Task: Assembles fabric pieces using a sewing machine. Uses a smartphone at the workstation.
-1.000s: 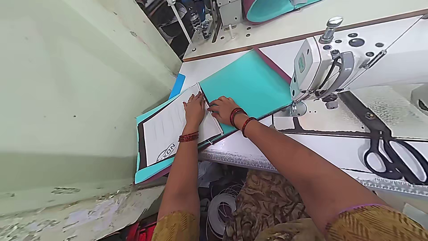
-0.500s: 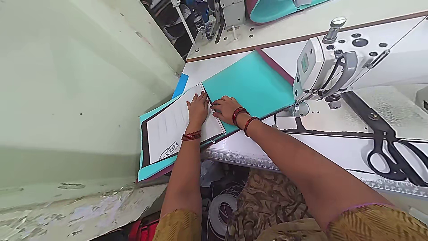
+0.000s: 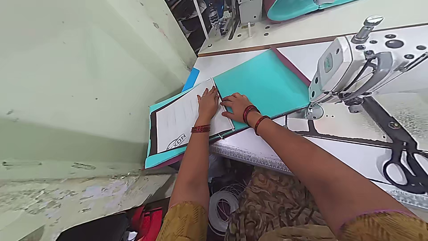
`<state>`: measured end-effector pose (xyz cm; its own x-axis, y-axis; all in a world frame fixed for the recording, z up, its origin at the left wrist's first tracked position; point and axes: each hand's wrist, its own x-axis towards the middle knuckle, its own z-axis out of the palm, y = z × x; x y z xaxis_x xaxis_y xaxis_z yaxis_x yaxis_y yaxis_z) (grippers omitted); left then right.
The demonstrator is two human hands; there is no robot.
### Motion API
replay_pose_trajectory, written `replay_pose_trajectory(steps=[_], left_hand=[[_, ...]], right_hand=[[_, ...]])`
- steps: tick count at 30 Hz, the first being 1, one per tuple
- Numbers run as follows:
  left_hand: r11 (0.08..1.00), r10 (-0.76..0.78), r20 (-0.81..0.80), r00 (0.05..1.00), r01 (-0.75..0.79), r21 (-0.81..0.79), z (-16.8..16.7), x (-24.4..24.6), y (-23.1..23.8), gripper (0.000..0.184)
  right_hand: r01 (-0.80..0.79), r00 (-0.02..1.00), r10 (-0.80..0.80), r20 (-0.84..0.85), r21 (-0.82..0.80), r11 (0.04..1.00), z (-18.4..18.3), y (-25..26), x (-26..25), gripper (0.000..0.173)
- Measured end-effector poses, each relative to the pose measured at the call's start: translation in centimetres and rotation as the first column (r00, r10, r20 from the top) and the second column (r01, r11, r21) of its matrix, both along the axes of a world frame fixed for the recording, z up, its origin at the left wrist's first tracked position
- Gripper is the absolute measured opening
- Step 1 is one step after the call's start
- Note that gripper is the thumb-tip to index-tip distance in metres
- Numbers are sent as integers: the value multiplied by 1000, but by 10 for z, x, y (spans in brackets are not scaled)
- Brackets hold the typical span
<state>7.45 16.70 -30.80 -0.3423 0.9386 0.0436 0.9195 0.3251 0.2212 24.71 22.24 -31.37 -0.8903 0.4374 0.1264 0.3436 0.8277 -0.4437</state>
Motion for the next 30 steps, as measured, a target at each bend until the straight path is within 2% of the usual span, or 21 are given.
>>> replay_pose_trajectory(steps=[3,15,21,23,27,30], left_hand=[[1000,-16,10,1000,16,4,0,-2,1,47],[997,-58,15,998,57,46,-2,-7,-2,46],[976,-58,27,998,51,212,12,5,-11,31],[979,-38,16,999,34,200,10,4,-2,28],[989,46,-29,999,-42,145,-3,-3,20,40],[991,76,-32,997,-72,114,-10,-11,25,42]], right_hand=[[-6,999,8,-49,37,999,-6,0,0,50],[-18,1000,19,-12,83,996,1,-8,4,52],[-9,1000,8,19,73,997,1,-8,2,48],[-6,1000,5,25,67,998,1,-8,2,44],[-7,998,3,66,70,997,5,-8,0,44],[5,1000,-7,26,75,997,1,-12,-4,44]])
